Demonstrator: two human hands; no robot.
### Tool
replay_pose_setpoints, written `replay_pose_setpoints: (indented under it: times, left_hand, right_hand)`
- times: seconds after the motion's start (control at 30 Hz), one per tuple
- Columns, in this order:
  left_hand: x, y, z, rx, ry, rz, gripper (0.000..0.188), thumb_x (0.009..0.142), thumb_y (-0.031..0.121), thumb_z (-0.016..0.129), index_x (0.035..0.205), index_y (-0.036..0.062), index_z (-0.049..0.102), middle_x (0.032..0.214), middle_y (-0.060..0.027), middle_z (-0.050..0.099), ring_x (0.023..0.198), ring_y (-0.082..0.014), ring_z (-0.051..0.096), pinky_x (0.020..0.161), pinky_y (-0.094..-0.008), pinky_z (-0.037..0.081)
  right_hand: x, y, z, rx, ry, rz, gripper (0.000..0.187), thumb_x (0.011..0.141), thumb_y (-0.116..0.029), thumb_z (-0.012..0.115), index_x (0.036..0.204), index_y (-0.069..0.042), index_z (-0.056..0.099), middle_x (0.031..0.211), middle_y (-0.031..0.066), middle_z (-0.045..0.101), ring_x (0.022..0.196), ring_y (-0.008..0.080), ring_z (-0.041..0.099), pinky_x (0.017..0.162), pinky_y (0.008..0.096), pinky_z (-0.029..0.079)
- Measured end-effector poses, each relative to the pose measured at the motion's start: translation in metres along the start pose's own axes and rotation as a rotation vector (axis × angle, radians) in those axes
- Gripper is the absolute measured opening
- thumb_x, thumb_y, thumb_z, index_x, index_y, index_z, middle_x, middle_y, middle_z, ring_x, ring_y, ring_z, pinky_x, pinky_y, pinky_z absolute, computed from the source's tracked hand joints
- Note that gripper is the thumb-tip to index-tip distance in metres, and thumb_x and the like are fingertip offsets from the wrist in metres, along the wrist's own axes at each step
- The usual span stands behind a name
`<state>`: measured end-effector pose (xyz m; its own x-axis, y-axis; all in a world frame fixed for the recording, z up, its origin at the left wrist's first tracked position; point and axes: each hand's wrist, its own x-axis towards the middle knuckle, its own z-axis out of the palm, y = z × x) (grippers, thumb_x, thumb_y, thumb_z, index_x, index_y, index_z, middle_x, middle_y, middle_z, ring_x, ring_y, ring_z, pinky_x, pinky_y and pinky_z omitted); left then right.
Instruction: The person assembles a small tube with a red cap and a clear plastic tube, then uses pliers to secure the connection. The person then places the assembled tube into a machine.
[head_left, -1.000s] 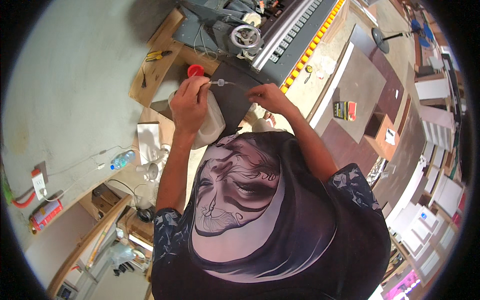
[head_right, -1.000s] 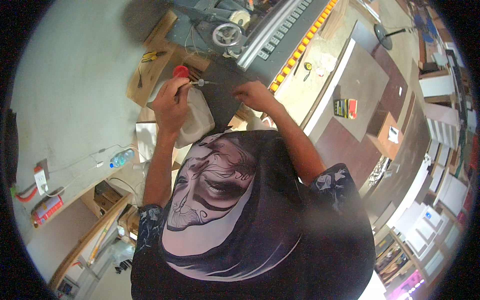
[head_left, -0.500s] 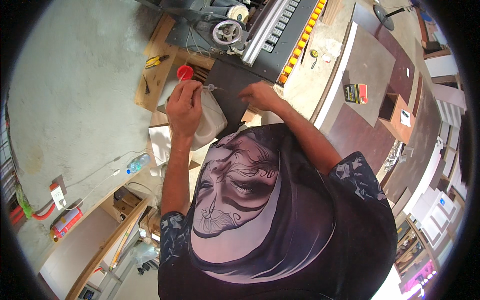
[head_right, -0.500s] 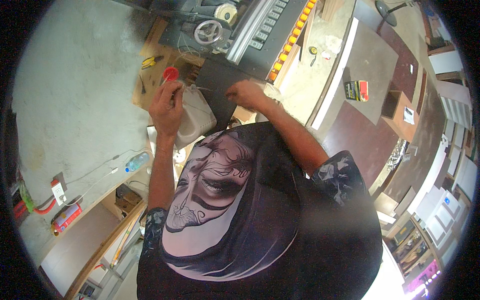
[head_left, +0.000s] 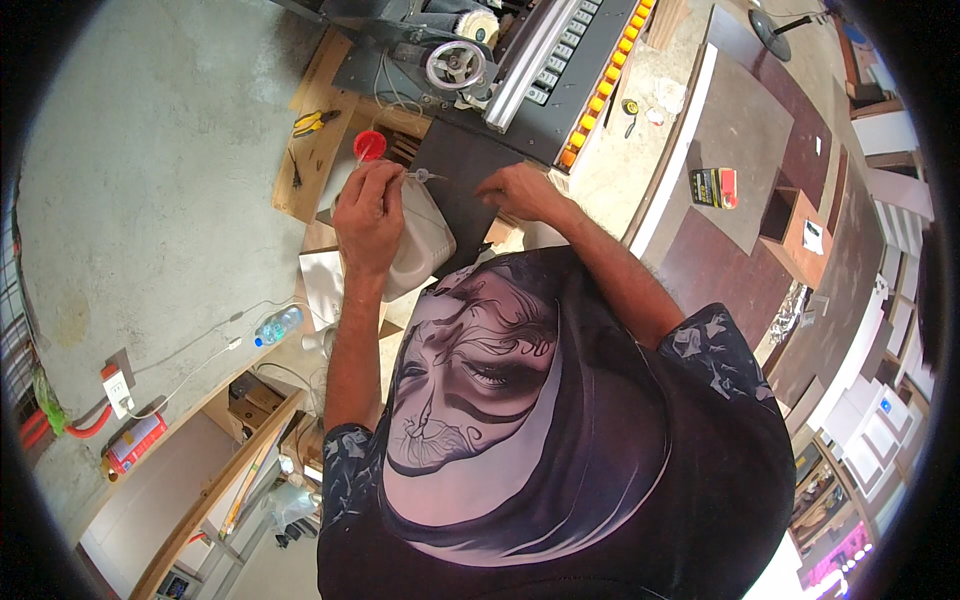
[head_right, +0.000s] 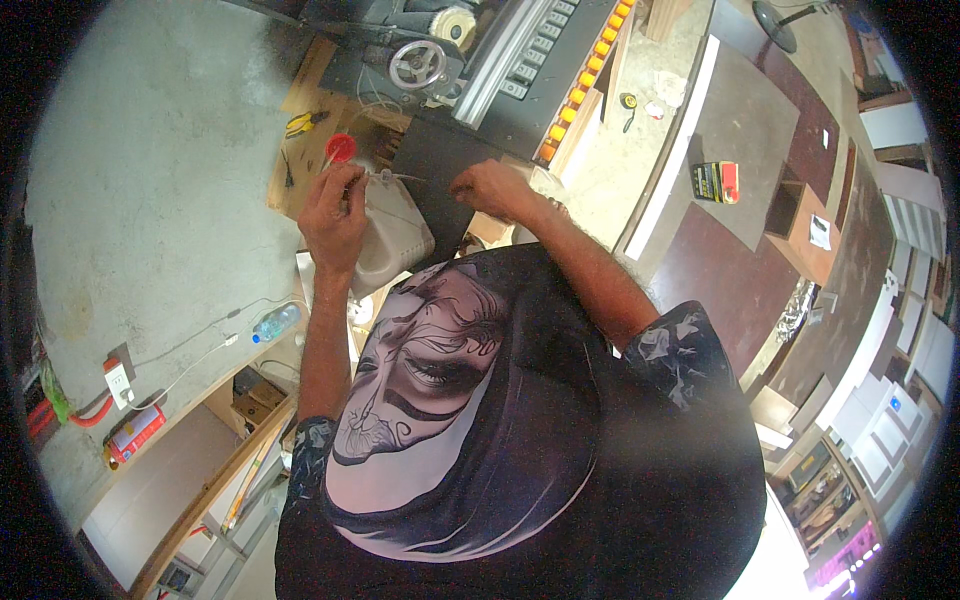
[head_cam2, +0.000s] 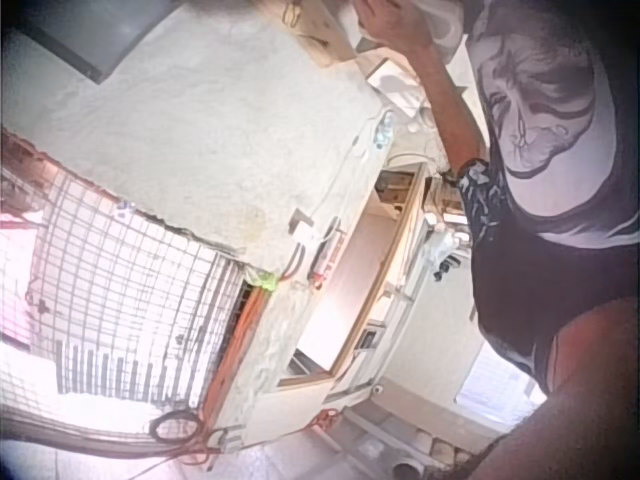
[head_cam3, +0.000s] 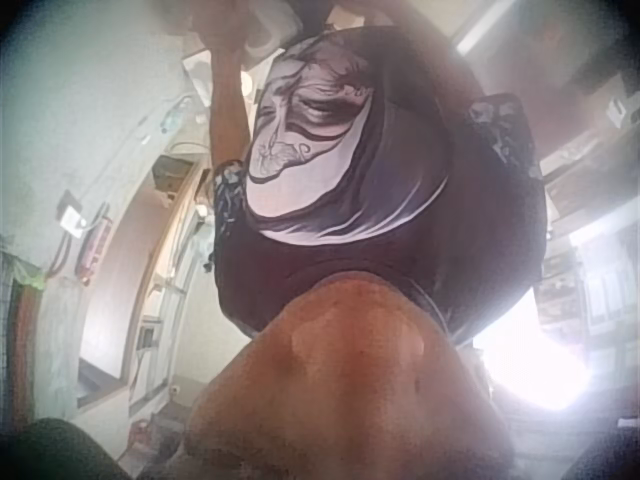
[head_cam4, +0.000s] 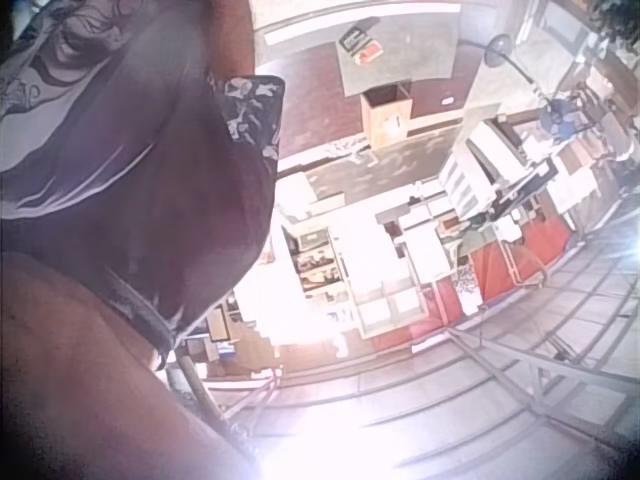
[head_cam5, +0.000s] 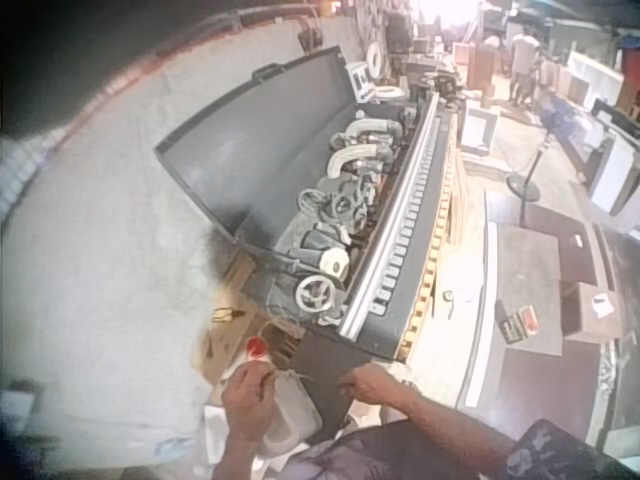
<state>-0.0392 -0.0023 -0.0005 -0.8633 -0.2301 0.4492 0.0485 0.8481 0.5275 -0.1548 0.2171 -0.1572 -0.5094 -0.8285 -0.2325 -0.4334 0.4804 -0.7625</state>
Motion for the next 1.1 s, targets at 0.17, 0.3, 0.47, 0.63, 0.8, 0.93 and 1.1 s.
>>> replay_pose_setpoints:
  times: [0.17, 0.3, 0.47, 0.63, 0.8, 0.93, 1.1]
  left_hand:
    - [0.0, 0.0021, -0.0005, 0.005, -0.007, -0.019, 0.016, 0.09, -0.001, 0.076, 0.105, 0.0055, 0.074, 0.103, -0.011, 0.074, 0.091, -0.0299, 0.074, 0.08, -0.0392, 0.059]
    - [0.0008, 0.0017, -0.0012, 0.0, -0.011, -0.014, 0.016, 0.091, -0.001, 0.076, 0.105, 0.0057, 0.074, 0.103, -0.0107, 0.074, 0.091, -0.0298, 0.074, 0.079, -0.0393, 0.059]
    - [0.0014, 0.0025, -0.0012, -0.009, -0.012, -0.023, 0.016, 0.091, 0.0, 0.076, 0.105, 0.0058, 0.073, 0.103, -0.0109, 0.074, 0.091, -0.03, 0.074, 0.079, -0.0391, 0.059]
    - [0.0006, 0.0017, -0.0013, -0.009, -0.012, -0.03, 0.016, 0.091, -0.001, 0.076, 0.105, 0.0056, 0.073, 0.104, -0.0109, 0.074, 0.092, -0.0297, 0.074, 0.08, -0.0389, 0.059]
    - [0.0015, 0.0034, -0.0023, -0.01, -0.021, -0.042, 0.016, 0.091, -0.001, 0.076, 0.106, 0.0055, 0.074, 0.104, -0.0108, 0.074, 0.092, -0.0293, 0.074, 0.08, -0.0384, 0.059]
    - [0.0001, 0.0017, -0.0013, -0.012, -0.02, -0.05, 0.016, 0.091, -0.001, 0.076, 0.105, 0.0055, 0.074, 0.105, -0.0107, 0.074, 0.093, -0.0293, 0.074, 0.08, -0.0383, 0.059]
    - [0.0001, 0.0014, -0.0011, -0.004, -0.011, -0.04, 0.017, 0.09, -0.001, 0.076, 0.105, 0.006, 0.074, 0.105, -0.0102, 0.074, 0.092, -0.0292, 0.074, 0.08, -0.0384, 0.059]
  right_hand:
    - [0.001, 0.0025, 0.0028, -0.007, 0.013, -0.002, 0.029, 0.095, -0.027, 0.072, 0.12, -0.017, 0.08, 0.109, 0.0132, 0.08, 0.099, 0.0361, 0.076, 0.086, 0.048, 0.061]
    - [0.0013, 0.0013, 0.0016, -0.001, 0.007, 0.007, 0.029, 0.095, -0.028, 0.072, 0.121, -0.017, 0.08, 0.109, 0.014, 0.08, 0.099, 0.0367, 0.076, 0.087, 0.0482, 0.061]
    - [0.0024, 0.0014, -0.0005, 0.001, 0.008, 0.004, 0.03, 0.094, -0.027, 0.072, 0.121, -0.015, 0.08, 0.108, 0.0165, 0.079, 0.099, 0.0385, 0.075, 0.087, 0.0488, 0.06]
    - [0.0031, -0.0008, -0.0037, 0.005, 0.002, 0.015, 0.028, 0.094, -0.026, 0.072, 0.116, -0.011, 0.08, 0.106, 0.0189, 0.078, 0.098, 0.0403, 0.075, 0.086, 0.0498, 0.059]
    - [0.0046, 0.002, -0.0024, 0.011, 0.007, -0.012, 0.027, 0.094, -0.026, 0.072, 0.113, -0.01, 0.08, 0.104, 0.0197, 0.078, 0.097, 0.0409, 0.074, 0.086, 0.0502, 0.059]
    - [0.005, 0.0015, -0.0023, 0.019, 0.008, -0.003, 0.026, 0.094, -0.026, 0.072, 0.113, -0.01, 0.08, 0.104, 0.0197, 0.078, 0.097, 0.0411, 0.074, 0.086, 0.0499, 0.059]
    - [0.0044, 0.0008, -0.0036, 0.029, 0.009, -0.014, 0.026, 0.093, -0.024, 0.072, 0.113, -0.009, 0.08, 0.103, 0.0198, 0.078, 0.097, 0.041, 0.074, 0.086, 0.0497, 0.058]
